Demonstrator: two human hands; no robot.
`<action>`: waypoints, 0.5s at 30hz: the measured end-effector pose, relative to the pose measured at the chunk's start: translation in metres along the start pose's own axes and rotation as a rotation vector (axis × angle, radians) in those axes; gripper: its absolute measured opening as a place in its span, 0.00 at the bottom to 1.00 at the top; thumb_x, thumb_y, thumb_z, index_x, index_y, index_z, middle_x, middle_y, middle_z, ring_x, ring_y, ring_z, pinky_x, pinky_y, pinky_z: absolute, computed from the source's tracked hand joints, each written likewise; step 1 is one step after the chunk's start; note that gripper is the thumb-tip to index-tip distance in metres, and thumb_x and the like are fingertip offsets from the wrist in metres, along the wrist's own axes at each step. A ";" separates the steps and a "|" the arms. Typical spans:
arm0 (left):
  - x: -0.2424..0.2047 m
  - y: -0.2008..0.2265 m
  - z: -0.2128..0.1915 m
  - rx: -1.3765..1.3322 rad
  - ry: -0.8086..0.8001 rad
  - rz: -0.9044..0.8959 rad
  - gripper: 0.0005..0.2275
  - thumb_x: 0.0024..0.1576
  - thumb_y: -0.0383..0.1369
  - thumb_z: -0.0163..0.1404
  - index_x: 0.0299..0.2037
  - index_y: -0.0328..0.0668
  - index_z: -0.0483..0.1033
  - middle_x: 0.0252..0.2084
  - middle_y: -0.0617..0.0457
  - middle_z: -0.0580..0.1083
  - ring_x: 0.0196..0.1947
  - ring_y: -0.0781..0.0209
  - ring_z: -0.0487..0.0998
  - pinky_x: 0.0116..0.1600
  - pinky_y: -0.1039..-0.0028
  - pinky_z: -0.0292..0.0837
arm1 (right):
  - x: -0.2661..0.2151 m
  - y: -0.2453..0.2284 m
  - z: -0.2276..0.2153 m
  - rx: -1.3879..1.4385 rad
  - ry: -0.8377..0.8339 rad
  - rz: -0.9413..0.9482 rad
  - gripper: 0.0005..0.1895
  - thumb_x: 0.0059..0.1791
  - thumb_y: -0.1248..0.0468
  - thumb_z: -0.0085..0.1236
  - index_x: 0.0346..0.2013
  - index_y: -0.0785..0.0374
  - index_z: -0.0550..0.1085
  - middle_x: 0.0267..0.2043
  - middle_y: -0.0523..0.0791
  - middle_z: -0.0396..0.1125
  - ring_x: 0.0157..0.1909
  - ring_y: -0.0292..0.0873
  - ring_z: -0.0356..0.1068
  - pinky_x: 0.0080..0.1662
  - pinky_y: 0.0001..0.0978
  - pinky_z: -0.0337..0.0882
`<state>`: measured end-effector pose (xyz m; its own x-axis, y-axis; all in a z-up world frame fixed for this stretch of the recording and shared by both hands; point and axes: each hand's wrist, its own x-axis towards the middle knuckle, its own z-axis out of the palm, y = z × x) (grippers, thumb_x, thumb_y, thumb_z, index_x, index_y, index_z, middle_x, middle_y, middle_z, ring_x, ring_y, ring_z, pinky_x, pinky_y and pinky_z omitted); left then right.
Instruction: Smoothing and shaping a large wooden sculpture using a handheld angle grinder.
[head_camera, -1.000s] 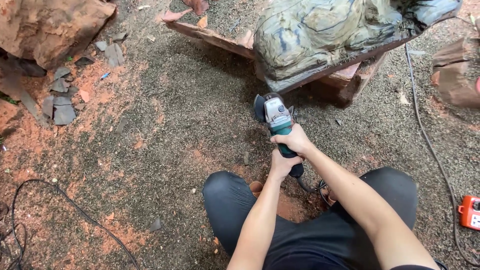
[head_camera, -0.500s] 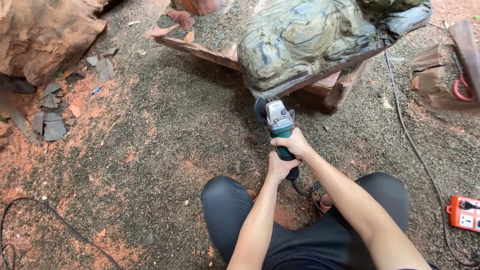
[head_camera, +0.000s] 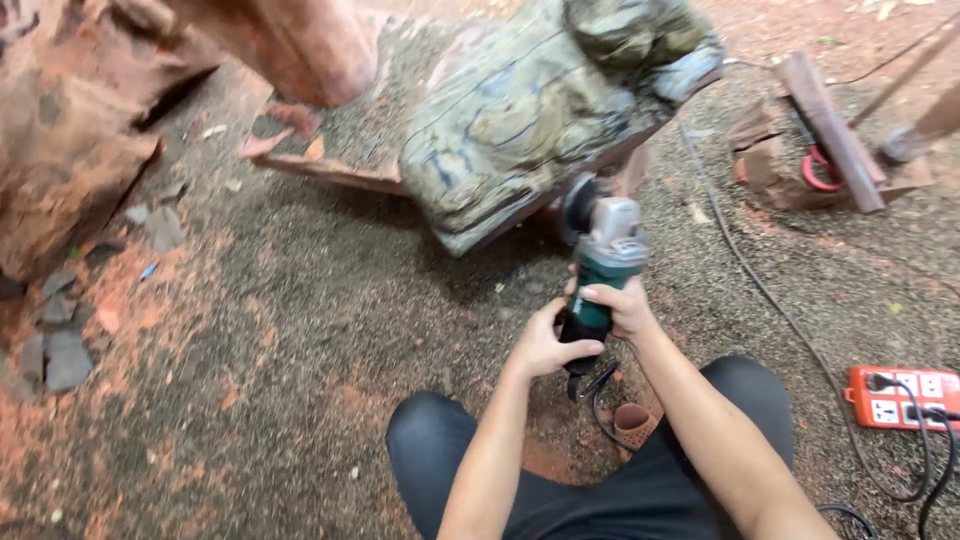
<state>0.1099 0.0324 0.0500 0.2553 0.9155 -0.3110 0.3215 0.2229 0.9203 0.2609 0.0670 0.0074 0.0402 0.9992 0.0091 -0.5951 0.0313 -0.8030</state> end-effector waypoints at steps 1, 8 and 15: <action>0.014 -0.001 -0.007 -0.014 0.063 0.211 0.29 0.40 0.45 0.67 0.52 0.44 0.76 0.45 0.43 0.76 0.49 0.47 0.74 0.56 0.58 0.71 | -0.004 -0.027 -0.002 0.059 0.032 -0.054 0.30 0.35 0.77 0.66 0.51 0.71 0.73 0.40 0.55 0.74 0.42 0.48 0.76 0.43 0.47 0.77; 0.175 0.130 -0.051 0.598 0.734 0.785 0.17 0.47 0.51 0.62 0.39 0.54 0.75 0.35 0.57 0.74 0.42 0.53 0.77 0.50 0.60 0.68 | -0.033 -0.112 -0.096 0.091 0.168 -0.353 0.28 0.39 0.69 0.55 0.54 0.76 0.72 0.36 0.62 0.73 0.41 0.53 0.77 0.47 0.44 0.76; 0.359 0.256 -0.048 1.077 0.666 0.775 0.50 0.38 0.71 0.65 0.64 0.44 0.67 0.66 0.33 0.63 0.69 0.31 0.57 0.69 0.38 0.45 | -0.071 -0.156 -0.142 0.192 0.243 -0.356 0.27 0.43 0.63 0.56 0.56 0.72 0.70 0.42 0.55 0.72 0.43 0.51 0.74 0.47 0.36 0.75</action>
<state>0.2400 0.4345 0.1853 0.3156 0.7348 0.6004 0.8842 -0.4574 0.0950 0.4651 -0.0125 0.0474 0.4417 0.8909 0.1056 -0.6469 0.3978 -0.6506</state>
